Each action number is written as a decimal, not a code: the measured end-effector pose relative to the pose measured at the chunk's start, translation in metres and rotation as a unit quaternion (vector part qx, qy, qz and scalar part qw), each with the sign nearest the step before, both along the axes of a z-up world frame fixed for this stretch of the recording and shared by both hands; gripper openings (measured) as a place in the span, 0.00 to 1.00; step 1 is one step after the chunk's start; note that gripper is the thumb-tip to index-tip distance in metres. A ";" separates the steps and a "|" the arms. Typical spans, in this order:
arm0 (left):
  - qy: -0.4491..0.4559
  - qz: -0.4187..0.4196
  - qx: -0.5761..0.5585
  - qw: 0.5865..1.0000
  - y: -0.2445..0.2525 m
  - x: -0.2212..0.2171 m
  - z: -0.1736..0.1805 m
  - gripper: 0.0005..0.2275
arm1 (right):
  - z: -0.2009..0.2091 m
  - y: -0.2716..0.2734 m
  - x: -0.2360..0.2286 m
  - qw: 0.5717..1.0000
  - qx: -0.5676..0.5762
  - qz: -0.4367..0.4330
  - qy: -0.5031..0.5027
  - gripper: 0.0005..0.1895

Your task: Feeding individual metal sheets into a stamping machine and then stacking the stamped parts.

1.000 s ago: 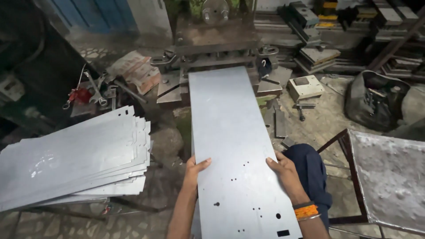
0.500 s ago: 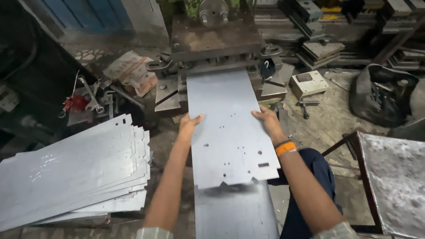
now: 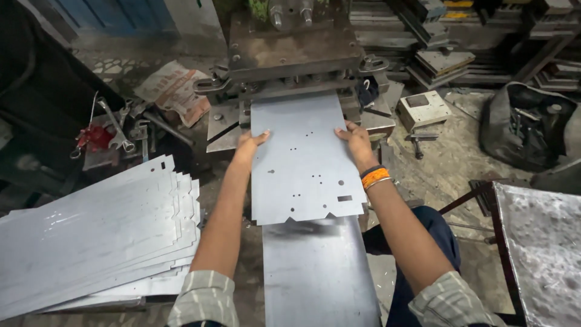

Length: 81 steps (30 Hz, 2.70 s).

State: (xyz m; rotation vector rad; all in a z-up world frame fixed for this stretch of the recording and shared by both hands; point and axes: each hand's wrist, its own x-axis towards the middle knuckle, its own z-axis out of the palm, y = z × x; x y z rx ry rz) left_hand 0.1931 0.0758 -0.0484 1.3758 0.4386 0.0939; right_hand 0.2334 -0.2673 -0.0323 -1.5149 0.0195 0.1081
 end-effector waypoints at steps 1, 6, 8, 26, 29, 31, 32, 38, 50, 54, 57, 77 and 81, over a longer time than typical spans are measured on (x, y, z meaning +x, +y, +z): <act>0.002 0.001 0.001 1.000 0.000 -0.007 0.002 0.23 | 0.007 0.005 -0.009 1.000 0.001 0.001 0.002 0.20; -0.011 -0.007 -0.026 1.000 -0.002 -0.004 0.000 0.23 | 0.019 0.006 -0.016 1.000 0.024 -0.009 -0.015 0.17; 0.001 -0.013 -0.017 1.000 -0.003 0.001 -0.006 0.24 | 0.024 0.003 -0.022 0.999 0.024 -0.012 -0.017 0.18; 0.102 -0.037 0.136 0.985 -0.022 0.000 0.019 0.29 | 0.003 -0.009 -0.001 0.999 -0.028 -0.021 0.005 0.19; 0.102 -0.024 0.127 0.986 -0.015 0.006 0.004 0.28 | 0.006 -0.011 -0.005 0.999 -0.048 -0.024 0.003 0.20; 0.091 -0.005 0.109 0.990 -0.002 0.016 -0.021 0.26 | 0.004 -0.011 -0.002 0.997 -0.068 -0.021 0.003 0.20; 0.088 -0.002 0.103 0.991 0.002 0.021 -0.031 0.26 | 0.000 -0.012 0.000 0.998 -0.063 -0.015 -0.003 0.19; 0.090 -0.001 0.094 0.991 -0.005 0.014 -0.011 0.24 | -0.002 -0.013 0.005 0.999 -0.027 -0.023 0.034 0.19; 0.109 -0.009 0.092 0.990 -0.007 0.016 -0.008 0.26 | -0.006 -0.014 0.008 0.999 -0.030 -0.018 0.042 0.21; 0.096 -0.006 0.043 0.994 -0.015 -0.001 0.007 0.26 | 0.004 -0.007 -0.002 0.999 -0.013 -0.021 0.027 0.22; 0.071 -0.020 0.055 0.996 -0.015 -0.003 0.002 0.28 | -0.012 -0.015 0.008 0.999 -0.020 -0.009 0.027 0.28; 0.073 0.006 -0.179 0.981 -0.118 -0.411 0.059 0.27 | 0.053 -0.050 -0.376 0.990 0.076 0.000 0.115 0.30; 0.031 -0.027 -0.077 0.996 -0.116 -0.396 0.071 0.26 | 0.049 -0.045 -0.353 0.997 0.036 0.024 0.060 0.31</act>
